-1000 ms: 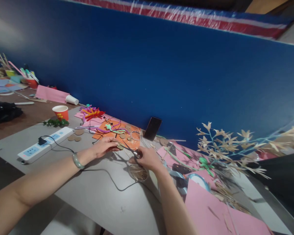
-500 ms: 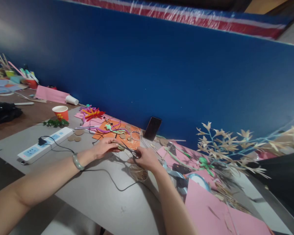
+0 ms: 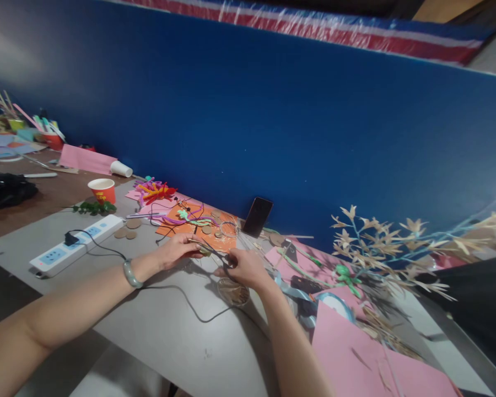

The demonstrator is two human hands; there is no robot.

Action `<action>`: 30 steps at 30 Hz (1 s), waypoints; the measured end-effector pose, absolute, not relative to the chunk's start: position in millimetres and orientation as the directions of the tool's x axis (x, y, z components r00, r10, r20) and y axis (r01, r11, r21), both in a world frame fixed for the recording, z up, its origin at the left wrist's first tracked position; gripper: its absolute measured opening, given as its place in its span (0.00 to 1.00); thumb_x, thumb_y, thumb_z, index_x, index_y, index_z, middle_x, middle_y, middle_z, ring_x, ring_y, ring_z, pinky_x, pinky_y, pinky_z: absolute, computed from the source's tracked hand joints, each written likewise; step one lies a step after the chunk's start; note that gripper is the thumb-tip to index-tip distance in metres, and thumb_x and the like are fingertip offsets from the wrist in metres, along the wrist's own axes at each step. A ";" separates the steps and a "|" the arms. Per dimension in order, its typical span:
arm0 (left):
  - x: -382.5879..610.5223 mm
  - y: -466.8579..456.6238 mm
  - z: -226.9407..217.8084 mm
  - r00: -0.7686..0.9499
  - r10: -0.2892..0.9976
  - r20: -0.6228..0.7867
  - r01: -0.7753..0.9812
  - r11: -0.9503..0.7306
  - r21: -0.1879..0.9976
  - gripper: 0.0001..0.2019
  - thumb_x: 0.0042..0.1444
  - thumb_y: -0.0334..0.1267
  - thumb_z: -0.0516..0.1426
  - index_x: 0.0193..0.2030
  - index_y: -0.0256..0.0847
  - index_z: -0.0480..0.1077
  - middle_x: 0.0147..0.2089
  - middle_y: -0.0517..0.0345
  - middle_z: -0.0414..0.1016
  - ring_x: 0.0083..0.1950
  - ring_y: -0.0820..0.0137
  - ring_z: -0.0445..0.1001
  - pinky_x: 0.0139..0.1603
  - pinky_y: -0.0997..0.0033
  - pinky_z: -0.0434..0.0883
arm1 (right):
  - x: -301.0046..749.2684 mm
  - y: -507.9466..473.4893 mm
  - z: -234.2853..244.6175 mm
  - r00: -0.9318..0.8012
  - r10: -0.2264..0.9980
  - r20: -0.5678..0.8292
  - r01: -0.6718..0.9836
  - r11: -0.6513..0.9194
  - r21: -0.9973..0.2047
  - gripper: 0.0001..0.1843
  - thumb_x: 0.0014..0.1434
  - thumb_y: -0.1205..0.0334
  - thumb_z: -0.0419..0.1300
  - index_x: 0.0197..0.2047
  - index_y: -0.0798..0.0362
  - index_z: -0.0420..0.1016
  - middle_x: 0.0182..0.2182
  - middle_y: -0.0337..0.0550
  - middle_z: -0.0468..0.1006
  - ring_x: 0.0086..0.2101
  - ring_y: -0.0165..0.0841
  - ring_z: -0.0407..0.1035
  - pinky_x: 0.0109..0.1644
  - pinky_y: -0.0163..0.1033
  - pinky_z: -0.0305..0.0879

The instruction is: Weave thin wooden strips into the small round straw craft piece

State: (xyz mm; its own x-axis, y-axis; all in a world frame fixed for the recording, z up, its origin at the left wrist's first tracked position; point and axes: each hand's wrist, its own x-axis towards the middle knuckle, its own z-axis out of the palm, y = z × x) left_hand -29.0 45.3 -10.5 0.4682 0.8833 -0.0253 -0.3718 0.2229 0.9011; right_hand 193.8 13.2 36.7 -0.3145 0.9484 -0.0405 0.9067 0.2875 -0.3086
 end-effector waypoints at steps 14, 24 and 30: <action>-31.5 48.3 -11.5 0.465 0.883 -0.070 -0.255 0.209 0.944 0.15 0.44 0.41 0.64 0.35 0.31 0.73 0.36 0.47 0.79 0.34 0.68 0.77 0.36 0.72 0.73 | 193.4 14.2 36.0 -0.302 0.953 -0.029 0.923 0.285 -0.260 0.19 0.45 0.44 0.63 0.25 0.52 0.68 0.21 0.35 0.69 0.23 0.27 0.58 0.26 0.32 0.44; -32.1 49.4 -14.2 0.478 0.874 -0.089 -0.288 0.251 0.924 0.16 0.42 0.41 0.66 0.34 0.30 0.73 0.36 0.45 0.78 0.34 0.66 0.78 0.35 0.72 0.74 | 196.9 17.3 31.9 -0.267 0.964 -0.010 0.945 0.259 -0.201 0.18 0.47 0.46 0.63 0.23 0.52 0.68 0.20 0.36 0.70 0.23 0.28 0.59 0.26 0.33 0.42; -32.0 48.7 -12.2 0.482 0.864 -0.142 -0.256 0.294 0.921 0.16 0.41 0.40 0.66 0.35 0.31 0.73 0.35 0.48 0.78 0.33 0.67 0.78 0.32 0.74 0.74 | 194.2 15.8 35.3 -0.282 0.959 0.022 0.949 0.283 -0.137 0.16 0.48 0.48 0.64 0.23 0.52 0.70 0.19 0.37 0.70 0.22 0.28 0.59 0.26 0.34 0.41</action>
State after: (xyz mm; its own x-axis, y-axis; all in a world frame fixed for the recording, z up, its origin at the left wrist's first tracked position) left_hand -32.0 48.7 -12.2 0.4823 0.8644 -0.1418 -0.2561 0.2940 0.9209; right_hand 194.2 15.8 35.3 -0.2825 0.9590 0.0218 0.9493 0.2827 -0.1375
